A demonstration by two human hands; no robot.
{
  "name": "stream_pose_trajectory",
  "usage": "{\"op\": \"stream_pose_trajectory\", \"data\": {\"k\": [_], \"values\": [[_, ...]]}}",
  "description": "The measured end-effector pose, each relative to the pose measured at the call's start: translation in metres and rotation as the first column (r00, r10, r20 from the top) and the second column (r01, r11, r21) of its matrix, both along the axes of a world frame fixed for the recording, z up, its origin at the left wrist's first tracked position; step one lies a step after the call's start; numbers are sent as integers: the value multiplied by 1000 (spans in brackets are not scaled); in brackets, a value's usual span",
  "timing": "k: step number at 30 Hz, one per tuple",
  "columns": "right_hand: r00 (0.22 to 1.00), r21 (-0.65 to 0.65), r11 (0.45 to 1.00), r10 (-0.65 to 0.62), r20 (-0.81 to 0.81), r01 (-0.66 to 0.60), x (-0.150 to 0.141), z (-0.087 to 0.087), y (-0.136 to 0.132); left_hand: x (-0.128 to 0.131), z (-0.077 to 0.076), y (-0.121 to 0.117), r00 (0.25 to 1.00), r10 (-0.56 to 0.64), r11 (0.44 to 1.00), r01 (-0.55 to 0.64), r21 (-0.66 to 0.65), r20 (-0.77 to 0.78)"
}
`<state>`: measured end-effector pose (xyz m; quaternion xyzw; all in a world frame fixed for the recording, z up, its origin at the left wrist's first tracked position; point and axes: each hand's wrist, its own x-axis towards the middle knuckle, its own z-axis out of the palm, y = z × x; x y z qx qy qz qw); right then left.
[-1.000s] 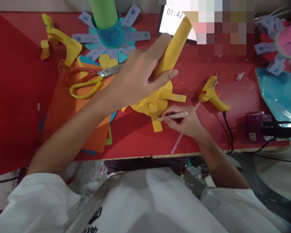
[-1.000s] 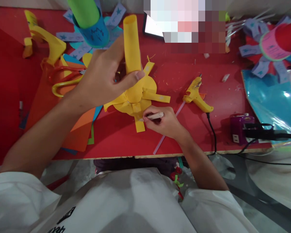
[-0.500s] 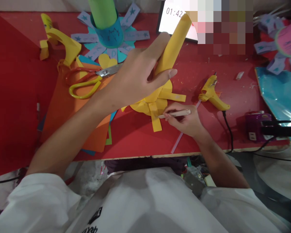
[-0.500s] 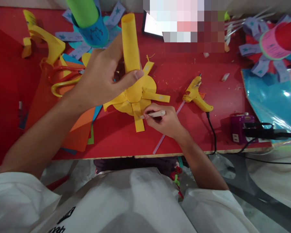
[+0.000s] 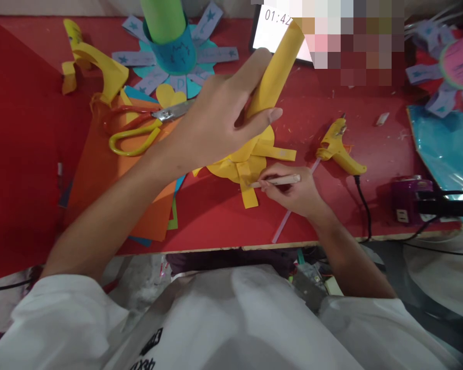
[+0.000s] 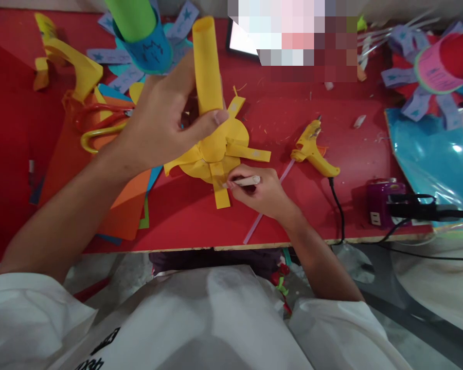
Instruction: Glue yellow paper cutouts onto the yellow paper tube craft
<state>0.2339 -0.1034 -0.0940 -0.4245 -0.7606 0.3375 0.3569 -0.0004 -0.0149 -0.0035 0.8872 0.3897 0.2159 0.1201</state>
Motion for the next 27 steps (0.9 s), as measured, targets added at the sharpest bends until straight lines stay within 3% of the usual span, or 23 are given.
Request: {"op": "stream_pose_trajectory", "data": {"k": [7, 13, 22, 27], "values": [[999, 53, 998, -44, 4, 44, 3, -3, 1, 0, 1, 0, 1000, -9, 1000, 9, -5, 23], [1000, 26, 1000, -8, -4, 8, 2, -2, 0, 1, 1, -1, 998, -20, 1000, 21, -21, 61], [997, -17, 997, 71, 7, -71, 1, 1, -3, 2, 4, -2, 999, 20, 1000, -21, -20, -34], [997, -30, 996, 80, -1, -80, 1, 2, -3, 2, 1, -2, 999, 20, 999, -18, -48, 34]]}}
